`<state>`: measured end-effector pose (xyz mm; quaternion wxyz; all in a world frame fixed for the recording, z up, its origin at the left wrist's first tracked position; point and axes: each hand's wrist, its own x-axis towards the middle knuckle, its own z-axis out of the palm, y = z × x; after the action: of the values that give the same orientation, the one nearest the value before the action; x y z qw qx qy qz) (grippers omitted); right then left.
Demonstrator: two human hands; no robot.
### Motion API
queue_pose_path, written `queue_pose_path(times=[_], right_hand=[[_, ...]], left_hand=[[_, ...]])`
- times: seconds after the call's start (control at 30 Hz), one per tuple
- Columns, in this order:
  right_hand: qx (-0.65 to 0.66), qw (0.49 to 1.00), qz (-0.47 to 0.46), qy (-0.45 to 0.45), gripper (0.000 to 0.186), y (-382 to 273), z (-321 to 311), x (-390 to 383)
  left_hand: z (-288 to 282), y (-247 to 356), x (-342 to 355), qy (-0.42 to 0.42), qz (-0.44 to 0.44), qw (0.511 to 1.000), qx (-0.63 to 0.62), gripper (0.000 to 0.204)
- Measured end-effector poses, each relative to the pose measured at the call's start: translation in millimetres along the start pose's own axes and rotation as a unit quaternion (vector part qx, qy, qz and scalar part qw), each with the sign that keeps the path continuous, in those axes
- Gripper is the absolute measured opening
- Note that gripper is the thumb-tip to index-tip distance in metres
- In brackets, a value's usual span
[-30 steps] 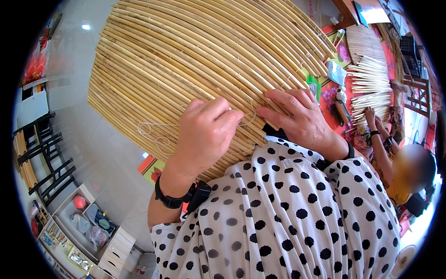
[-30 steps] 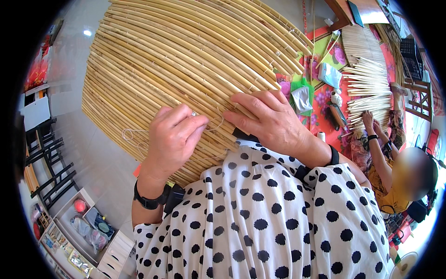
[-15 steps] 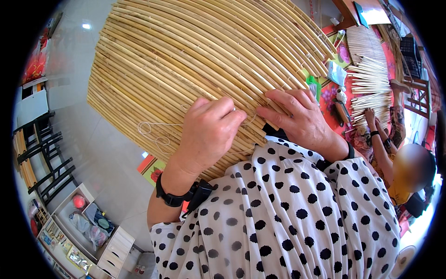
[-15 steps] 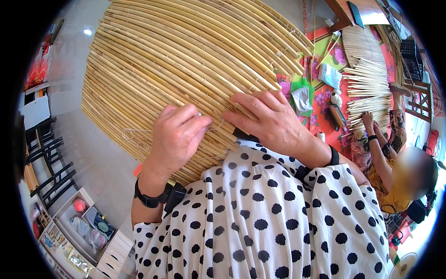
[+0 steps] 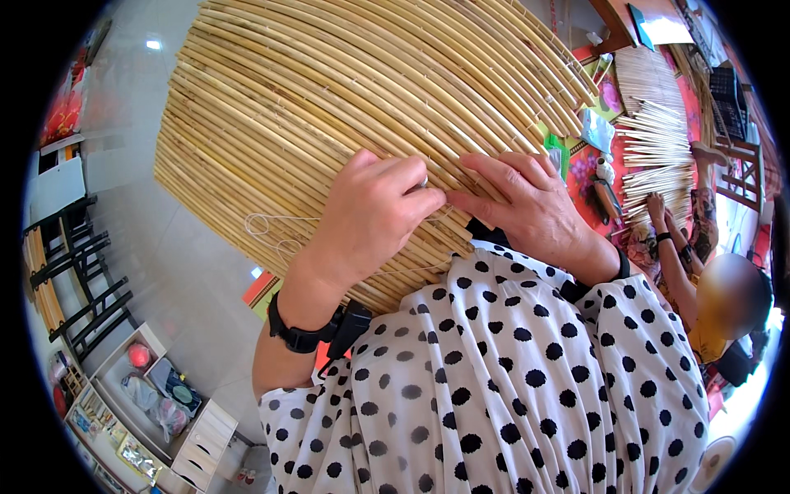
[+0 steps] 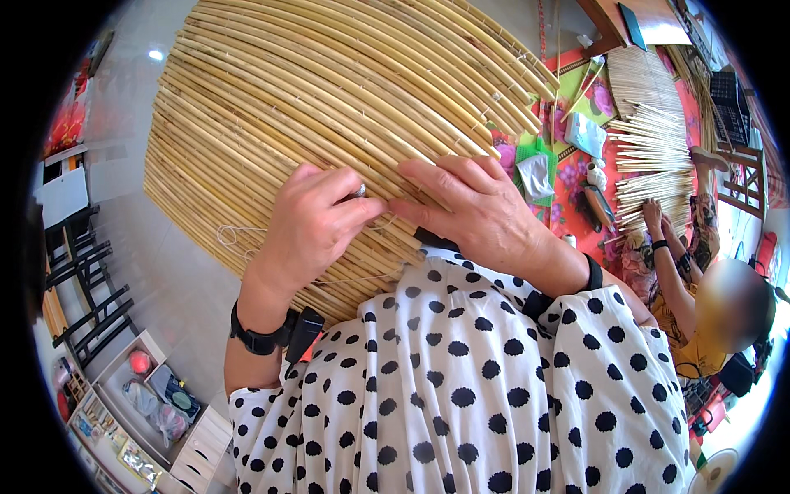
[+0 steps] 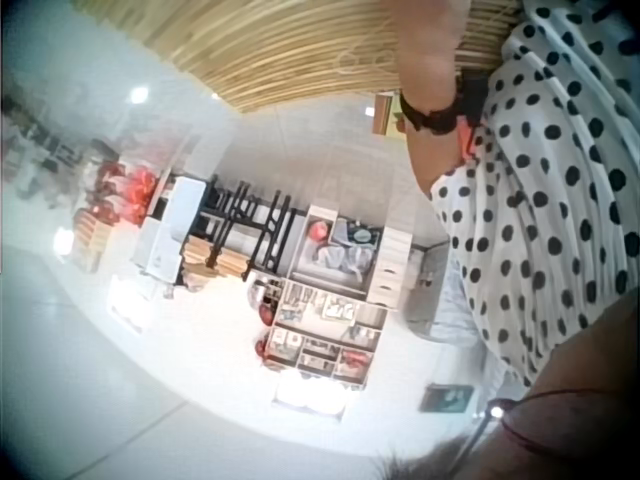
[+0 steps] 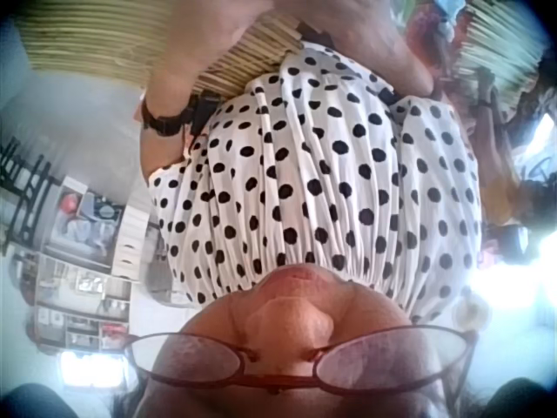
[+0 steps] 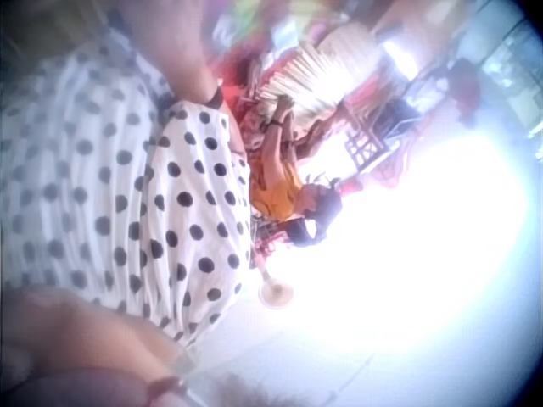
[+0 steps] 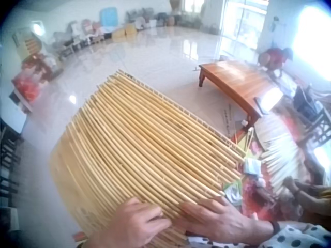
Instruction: The person weaves together bamboo sticks using thread by hand. They pass the thread through the sticks and knot it to secure them together into a mat.
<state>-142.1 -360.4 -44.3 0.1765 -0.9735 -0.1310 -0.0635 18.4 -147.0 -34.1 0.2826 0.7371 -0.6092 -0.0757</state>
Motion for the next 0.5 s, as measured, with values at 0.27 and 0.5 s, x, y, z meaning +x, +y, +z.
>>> queue_pose_path(times=[0.27,0.5], right_hand=[[0.016,1.0,0.001,0.0,0.05,1.2,-2.0,0.9],[0.003,1.0,-0.01,0.006,0.051,3.4,-1.1,-0.6]], left_hand=[[-10.5,4.3,-14.1,0.046,-0.048,0.998,0.012,0.016],[0.7,13.9,-13.9,0.044,-0.052,0.998,0.005,0.014]])
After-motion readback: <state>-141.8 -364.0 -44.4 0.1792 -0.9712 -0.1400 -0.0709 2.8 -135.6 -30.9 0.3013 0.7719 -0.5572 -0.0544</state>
